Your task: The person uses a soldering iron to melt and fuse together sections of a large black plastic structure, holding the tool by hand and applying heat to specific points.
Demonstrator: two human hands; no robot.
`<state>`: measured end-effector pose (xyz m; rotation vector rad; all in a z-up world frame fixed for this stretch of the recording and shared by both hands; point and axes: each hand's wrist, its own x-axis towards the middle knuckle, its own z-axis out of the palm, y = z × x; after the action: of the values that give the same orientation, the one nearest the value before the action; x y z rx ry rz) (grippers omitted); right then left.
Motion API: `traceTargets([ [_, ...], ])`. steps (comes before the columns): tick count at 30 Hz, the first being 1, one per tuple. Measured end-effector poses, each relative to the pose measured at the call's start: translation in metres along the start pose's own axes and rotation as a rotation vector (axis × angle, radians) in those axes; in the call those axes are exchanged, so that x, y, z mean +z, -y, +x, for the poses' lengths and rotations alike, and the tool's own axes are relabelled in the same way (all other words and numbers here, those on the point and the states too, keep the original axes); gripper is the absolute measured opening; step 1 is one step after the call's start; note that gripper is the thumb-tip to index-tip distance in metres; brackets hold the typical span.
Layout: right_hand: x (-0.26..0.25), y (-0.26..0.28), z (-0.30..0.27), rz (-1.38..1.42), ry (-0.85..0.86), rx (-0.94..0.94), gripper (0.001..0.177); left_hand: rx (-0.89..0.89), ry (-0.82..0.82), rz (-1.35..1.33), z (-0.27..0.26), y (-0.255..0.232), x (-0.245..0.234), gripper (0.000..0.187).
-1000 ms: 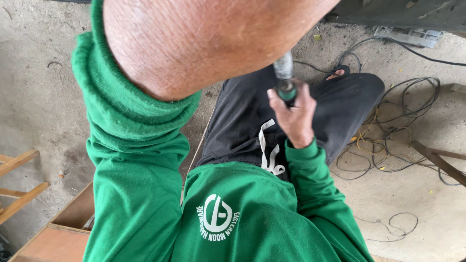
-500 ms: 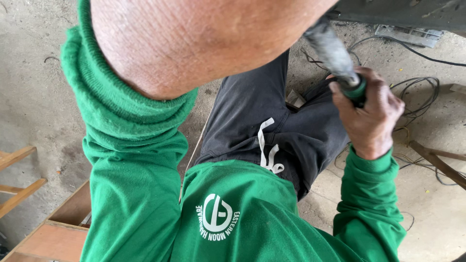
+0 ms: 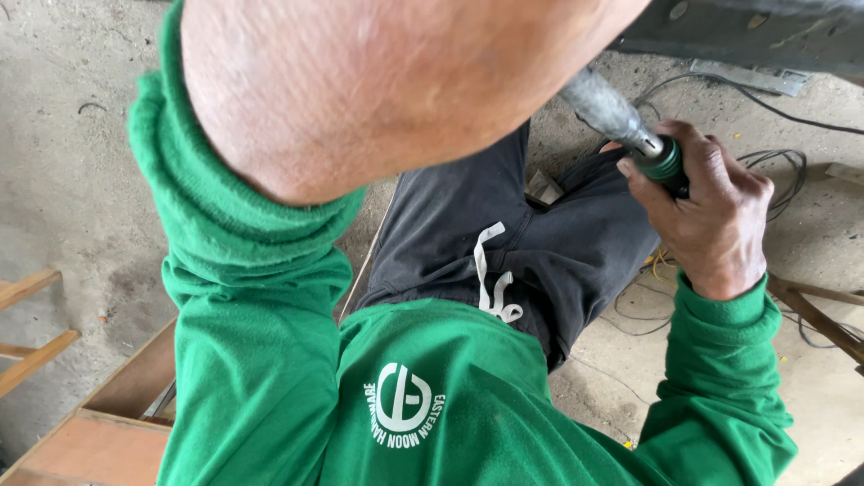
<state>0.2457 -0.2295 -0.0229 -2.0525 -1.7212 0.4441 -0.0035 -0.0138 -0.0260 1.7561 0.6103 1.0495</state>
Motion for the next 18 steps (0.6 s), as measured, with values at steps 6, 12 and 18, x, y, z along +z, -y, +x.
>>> traceTargets([
  [6, 0.004, -0.003, 0.003, 0.054, 0.042, 0.025, 0.045, -0.015, -0.001, 0.006, -0.001, 0.003, 0.009, 0.037],
  [12, 0.01, 0.015, -0.008, 0.026, -0.059, 0.05, 0.047, -0.016, 0.008, 0.007, 0.0, 0.003, 0.011, 0.037],
  [18, 0.013, 0.025, -0.008, 0.01, -0.037, 0.085, 0.049, -0.002, 0.009, -0.004, 0.001, 0.003, 0.009, 0.037],
])
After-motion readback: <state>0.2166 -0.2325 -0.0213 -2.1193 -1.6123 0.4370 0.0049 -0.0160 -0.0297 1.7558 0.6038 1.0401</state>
